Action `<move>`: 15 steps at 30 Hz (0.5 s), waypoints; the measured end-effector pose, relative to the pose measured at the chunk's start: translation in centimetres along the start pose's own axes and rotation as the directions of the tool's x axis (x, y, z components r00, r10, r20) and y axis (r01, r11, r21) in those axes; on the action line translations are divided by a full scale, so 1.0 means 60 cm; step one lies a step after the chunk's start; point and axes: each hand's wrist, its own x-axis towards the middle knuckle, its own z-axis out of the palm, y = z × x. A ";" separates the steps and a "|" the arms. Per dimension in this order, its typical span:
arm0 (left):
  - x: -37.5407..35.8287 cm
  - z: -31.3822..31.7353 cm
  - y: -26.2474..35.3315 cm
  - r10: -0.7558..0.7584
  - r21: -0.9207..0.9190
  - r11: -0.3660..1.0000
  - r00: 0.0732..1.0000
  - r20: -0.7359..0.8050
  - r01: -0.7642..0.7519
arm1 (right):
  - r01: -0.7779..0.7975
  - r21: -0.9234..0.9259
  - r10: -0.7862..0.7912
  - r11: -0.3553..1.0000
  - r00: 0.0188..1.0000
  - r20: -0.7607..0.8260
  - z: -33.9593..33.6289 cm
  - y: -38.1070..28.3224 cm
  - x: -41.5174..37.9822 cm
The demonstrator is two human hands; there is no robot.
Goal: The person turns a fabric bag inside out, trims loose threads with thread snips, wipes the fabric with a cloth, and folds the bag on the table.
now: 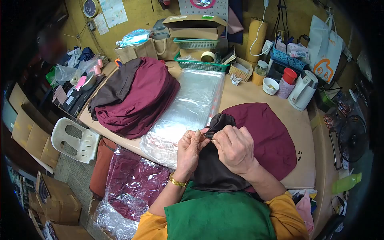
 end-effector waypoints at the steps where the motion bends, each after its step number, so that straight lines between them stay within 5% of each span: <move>1: -0.002 0.002 0.002 -0.001 0.000 1.000 1.000 0.001 0.001 | -0.001 -0.001 0.001 1.000 1.000 0.000 -0.001 0.000 0.000; 7: -0.009 0.003 0.000 0.041 0.037 0.998 0.998 0.052 -0.043 | -0.014 0.092 0.013 0.996 1.000 0.015 -0.004 0.003 -0.001; 10: -0.012 0.009 0.005 0.039 -0.002 0.999 0.997 0.065 -0.039 | -0.341 0.384 0.369 0.858 0.930 0.001 0.002 0.014 0.010; 11: -0.017 0.015 0.014 0.021 0.001 1.000 0.996 0.086 -0.021 | -0.339 0.383 0.367 0.859 0.930 0.000 0.009 0.025 0.009; 13: -0.022 0.015 0.026 -0.002 0.006 1.000 0.994 0.111 0.001 | -0.520 0.588 0.360 0.620 0.854 0.376 0.025 0.063 -0.007; 14: -0.021 0.006 0.036 0.038 0.066 0.997 0.999 0.037 -0.040 | -0.715 0.463 0.377 0.524 0.682 0.627 0.027 0.086 -0.013; 15: -0.017 -0.004 0.048 0.086 0.126 0.989 0.996 -0.031 -0.082 | -0.713 0.462 0.380 0.528 0.685 0.622 0.036 0.092 -0.019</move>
